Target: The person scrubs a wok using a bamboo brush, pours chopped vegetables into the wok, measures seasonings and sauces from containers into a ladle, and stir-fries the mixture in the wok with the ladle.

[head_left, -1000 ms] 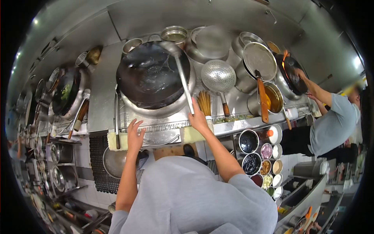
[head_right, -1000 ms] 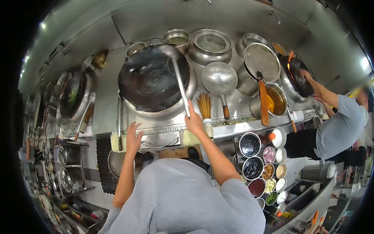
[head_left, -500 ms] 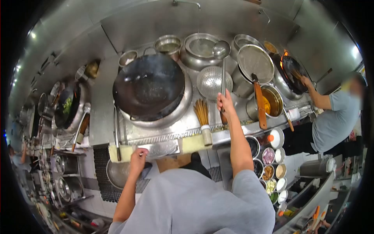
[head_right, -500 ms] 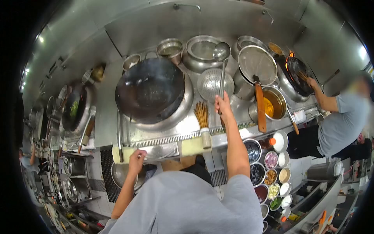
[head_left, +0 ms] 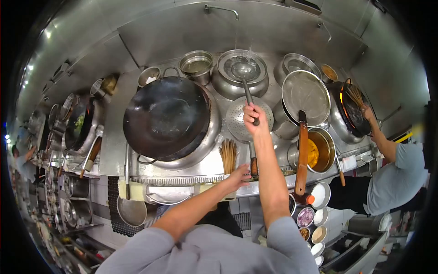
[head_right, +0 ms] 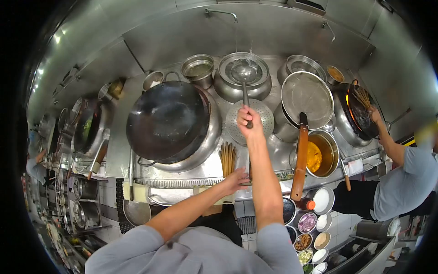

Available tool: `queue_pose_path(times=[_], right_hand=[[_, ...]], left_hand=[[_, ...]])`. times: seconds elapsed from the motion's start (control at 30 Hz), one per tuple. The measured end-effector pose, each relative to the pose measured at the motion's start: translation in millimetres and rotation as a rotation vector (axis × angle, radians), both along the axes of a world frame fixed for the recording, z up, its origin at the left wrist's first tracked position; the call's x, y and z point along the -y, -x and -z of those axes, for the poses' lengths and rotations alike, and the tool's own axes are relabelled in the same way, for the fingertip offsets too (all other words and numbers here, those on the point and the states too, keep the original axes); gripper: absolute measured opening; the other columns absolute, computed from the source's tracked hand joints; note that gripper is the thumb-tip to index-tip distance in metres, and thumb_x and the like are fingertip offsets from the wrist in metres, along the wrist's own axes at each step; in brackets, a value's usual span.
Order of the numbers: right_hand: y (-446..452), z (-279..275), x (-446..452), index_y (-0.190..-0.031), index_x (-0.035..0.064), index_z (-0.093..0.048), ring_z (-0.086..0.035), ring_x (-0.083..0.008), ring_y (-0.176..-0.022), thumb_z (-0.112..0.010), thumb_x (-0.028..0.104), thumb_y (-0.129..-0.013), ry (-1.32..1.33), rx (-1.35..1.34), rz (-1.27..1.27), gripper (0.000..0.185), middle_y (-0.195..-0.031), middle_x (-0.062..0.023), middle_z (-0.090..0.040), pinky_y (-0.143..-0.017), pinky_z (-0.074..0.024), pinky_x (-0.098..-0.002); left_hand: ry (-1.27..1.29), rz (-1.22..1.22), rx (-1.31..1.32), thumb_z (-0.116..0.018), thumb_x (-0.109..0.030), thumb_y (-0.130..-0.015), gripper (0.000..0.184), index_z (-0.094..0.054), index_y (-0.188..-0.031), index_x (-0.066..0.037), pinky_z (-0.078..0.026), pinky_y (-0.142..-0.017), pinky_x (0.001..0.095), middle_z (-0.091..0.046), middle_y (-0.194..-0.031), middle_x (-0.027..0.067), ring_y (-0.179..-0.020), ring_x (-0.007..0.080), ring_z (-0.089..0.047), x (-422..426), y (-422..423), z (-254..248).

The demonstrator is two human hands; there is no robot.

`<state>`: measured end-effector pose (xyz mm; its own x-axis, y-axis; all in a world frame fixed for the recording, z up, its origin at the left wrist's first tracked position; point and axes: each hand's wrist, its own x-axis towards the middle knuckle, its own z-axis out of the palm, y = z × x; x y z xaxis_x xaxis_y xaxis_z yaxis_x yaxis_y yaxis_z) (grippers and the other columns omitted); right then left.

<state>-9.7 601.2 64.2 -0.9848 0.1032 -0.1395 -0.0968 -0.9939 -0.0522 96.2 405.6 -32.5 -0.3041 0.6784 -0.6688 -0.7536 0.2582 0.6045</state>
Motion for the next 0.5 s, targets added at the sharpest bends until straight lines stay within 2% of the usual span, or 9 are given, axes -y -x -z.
queue_pose_path(times=[0.03,0.07,0.13,0.17,0.23,0.3,0.37,0.43,0.5], right_hand=[[-9.0,-12.8,8.8,-0.094,0.0037,-0.053,-0.042,-0.0042,-0.045,-0.051,0.009,-0.099,-0.002,0.013,0.002,0.008,-0.068,0.0020,-0.047,-0.040,-0.0349,-0.0232],[-20.0,-27.2,17.4,-0.095,0.0032,-0.053,-0.042,-0.0039,-0.045,-0.051,0.009,-0.099,0.008,0.029,0.002,0.007,-0.069,0.0020,-0.047,-0.039,-0.0347,-0.0230],[-50.3,-41.5,25.0,-0.097,0.0028,-0.054,-0.042,-0.0035,-0.045,-0.052,0.008,-0.098,0.015,0.058,0.015,0.006,-0.069,0.0020,-0.048,-0.039,-0.0345,-0.0227],[-66.7,-45.9,28.8,-0.095,0.0029,-0.054,-0.042,-0.0037,-0.045,-0.053,0.009,-0.098,0.021,0.057,-0.027,0.007,-0.070,0.0020,-0.048,-0.038,-0.0345,-0.0229],[-94.6,-66.6,39.1,-0.094,0.0032,-0.053,-0.042,-0.0043,-0.044,-0.053,0.009,-0.097,-0.021,0.164,-0.049,0.007,-0.071,0.0009,-0.050,-0.038,-0.0344,-0.0235],[-120.5,-75.1,52.1,-0.097,0.0029,-0.051,-0.042,-0.0045,-0.044,-0.053,0.008,-0.097,-0.030,0.181,-0.058,0.006,-0.071,0.0000,-0.049,-0.037,-0.0347,-0.0238],[-143.4,-90.8,70.2,-0.106,0.0014,-0.047,-0.044,-0.0046,-0.045,-0.053,0.005,-0.097,-0.050,0.243,-0.020,0.012,-0.073,-0.0025,-0.049,-0.036,-0.0354,-0.0242],[-164.7,-109.7,90.6,-0.108,0.0011,-0.046,-0.044,-0.0044,-0.045,-0.053,0.004,-0.097,-0.059,0.237,-0.005,0.013,-0.074,-0.0026,-0.049,-0.036,-0.0355,-0.0240],[-184.0,-127.2,109.9,-0.111,-0.0006,-0.048,-0.044,-0.0037,-0.045,-0.052,0.004,-0.097,-0.043,0.204,-0.002,0.015,-0.076,-0.0028,-0.050,-0.036,-0.0354,-0.0231]], left_hand=[[0.118,-0.093,0.213,-0.054,-0.051,-0.100,0.058,-0.042,-0.139,-0.010,-0.049,-0.097,0.0443,-0.053,-0.134,0.0123,-0.118,0.0261,-0.057,-22.5,1.7,17.1],[0.119,-0.086,0.226,-0.054,-0.051,-0.100,0.058,-0.042,-0.139,-0.010,-0.049,-0.097,0.0443,-0.053,-0.134,0.0123,-0.118,0.0261,-0.057,-37.1,6.7,33.4],[-0.159,-0.181,0.512,-0.050,-0.053,-0.101,0.050,-0.051,-0.127,-0.011,-0.052,-0.091,0.0480,-0.058,-0.119,0.0121,-0.106,0.0248,-0.061,-61.6,12.4,52.7],[-0.160,-0.172,0.521,-0.050,-0.053,-0.101,0.050,-0.051,-0.127,-0.011,-0.052,-0.091,0.0480,-0.058,-0.119,0.0121,-0.106,0.0248,-0.061,-62.7,14.1,46.4],[-0.355,-0.320,0.565,-0.056,-0.043,-0.101,0.034,-0.056,-0.106,-0.010,-0.057,-0.071,0.0421,-0.061,-0.089,0.0094,-0.077,0.0229,-0.062,-58.2,31.9,23.2],[-0.366,-0.315,0.523,-0.058,-0.035,-0.100,0.027,-0.055,-0.098,-0.009,-0.055,-0.062,0.0388,-0.057,-0.079,0.0075,-0.067,0.0214,-0.058,-74.5,66.6,64.2],[-0.391,-0.308,0.477,-0.061,-0.028,-0.100,0.022,-0.053,-0.091,-0.009,-0.053,-0.054,0.0356,-0.054,-0.069,0.0056,-0.057,0.0199,-0.054,-74.0,90.0,60.3],[-0.232,-0.218,0.436,-0.063,-0.017,-0.097,0.012,-0.055,-0.095,-0.007,-0.052,-0.051,0.0332,-0.055,-0.072,0.0061,-0.059,0.0192,-0.056,-49.0,100.9,18.9],[-0.142,-0.166,0.301,-0.062,-0.016,-0.097,0.010,-0.056,-0.096,-0.007,-0.052,-0.051,0.0334,-0.054,-0.071,0.0059,-0.059,0.0191,-0.056,-24.0,97.6,-17.1]])
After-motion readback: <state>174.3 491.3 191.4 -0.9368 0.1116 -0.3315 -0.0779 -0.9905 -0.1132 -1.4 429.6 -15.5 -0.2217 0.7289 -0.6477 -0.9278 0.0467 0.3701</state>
